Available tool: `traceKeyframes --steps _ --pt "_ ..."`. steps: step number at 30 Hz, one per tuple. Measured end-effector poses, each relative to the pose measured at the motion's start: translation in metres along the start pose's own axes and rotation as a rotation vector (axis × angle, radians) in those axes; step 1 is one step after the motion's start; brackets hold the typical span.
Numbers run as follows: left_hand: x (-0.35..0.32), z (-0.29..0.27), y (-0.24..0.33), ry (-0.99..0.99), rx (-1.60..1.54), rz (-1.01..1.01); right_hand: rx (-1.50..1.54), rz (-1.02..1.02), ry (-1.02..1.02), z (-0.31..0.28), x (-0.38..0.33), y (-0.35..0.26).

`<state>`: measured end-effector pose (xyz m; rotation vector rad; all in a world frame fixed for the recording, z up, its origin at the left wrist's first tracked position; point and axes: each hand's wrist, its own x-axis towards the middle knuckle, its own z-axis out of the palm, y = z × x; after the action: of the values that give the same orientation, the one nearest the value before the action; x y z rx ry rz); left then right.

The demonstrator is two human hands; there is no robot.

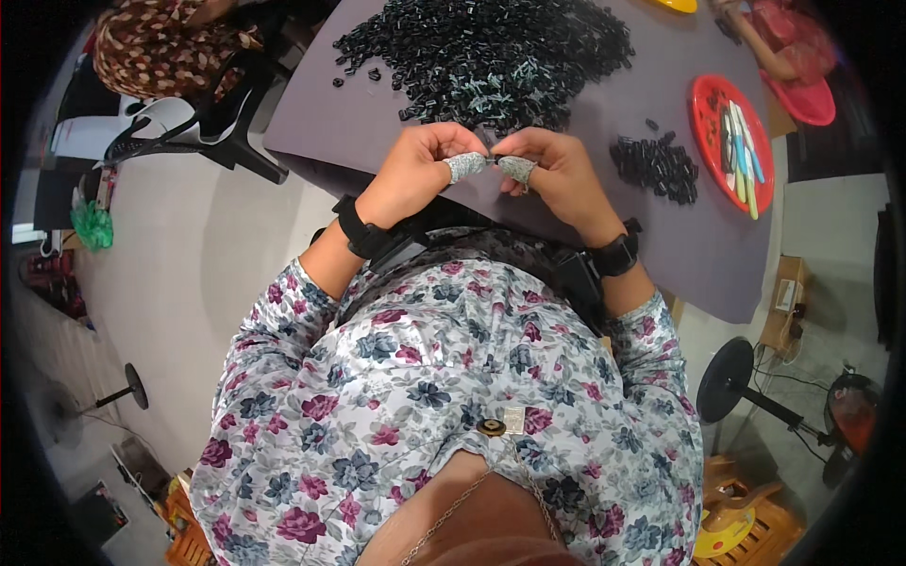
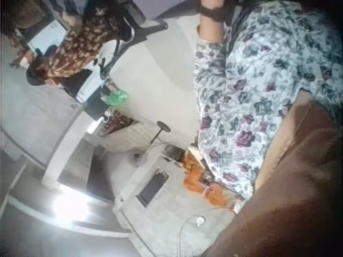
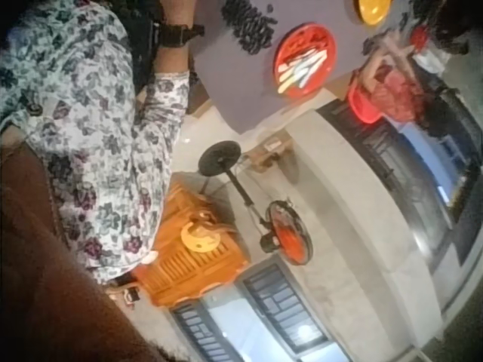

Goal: Sorting small black plastic components into groups on a workbench.

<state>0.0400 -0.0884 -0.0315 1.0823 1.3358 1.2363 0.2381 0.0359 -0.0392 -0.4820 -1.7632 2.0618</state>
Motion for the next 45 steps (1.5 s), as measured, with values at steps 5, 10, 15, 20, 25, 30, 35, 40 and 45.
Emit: traceKeyframes --steps 5,10,15,20,25,30,35,40,45 --pt "0.0 0.003 0.001 -0.014 -0.026 0.013 -0.005 -0.011 -0.018 0.0 -0.001 0.003" --pt "0.004 -0.001 0.001 -0.133 -0.074 -0.009 -0.034 0.009 -0.087 -0.002 -0.003 -0.002" --pt "0.007 -0.007 0.002 -0.262 -0.169 -0.066 0.052 0.096 -0.198 0.0 -0.008 -0.011" --pt "0.007 -0.007 -0.002 -0.223 -0.271 -0.148 0.045 0.108 -0.145 0.007 -0.011 -0.007" --pt "0.011 -0.004 -0.009 -0.212 -0.28 -0.166 -0.332 -0.142 -0.023 0.008 -0.013 0.012" --pt "0.012 0.002 -0.012 -0.22 -0.314 -0.188 -0.868 -0.385 0.025 0.015 -0.019 -0.002" --pt "0.012 0.008 -0.013 -0.246 -0.258 -0.15 -1.292 -0.4 0.061 0.024 -0.021 -0.012" --pt "0.01 0.012 0.001 -0.21 -0.183 -0.102 -1.268 -0.414 0.078 0.023 -0.021 -0.017" --pt "0.012 0.014 0.001 -0.205 -0.172 -0.102 -1.279 -0.347 0.084 0.026 -0.024 -0.009"
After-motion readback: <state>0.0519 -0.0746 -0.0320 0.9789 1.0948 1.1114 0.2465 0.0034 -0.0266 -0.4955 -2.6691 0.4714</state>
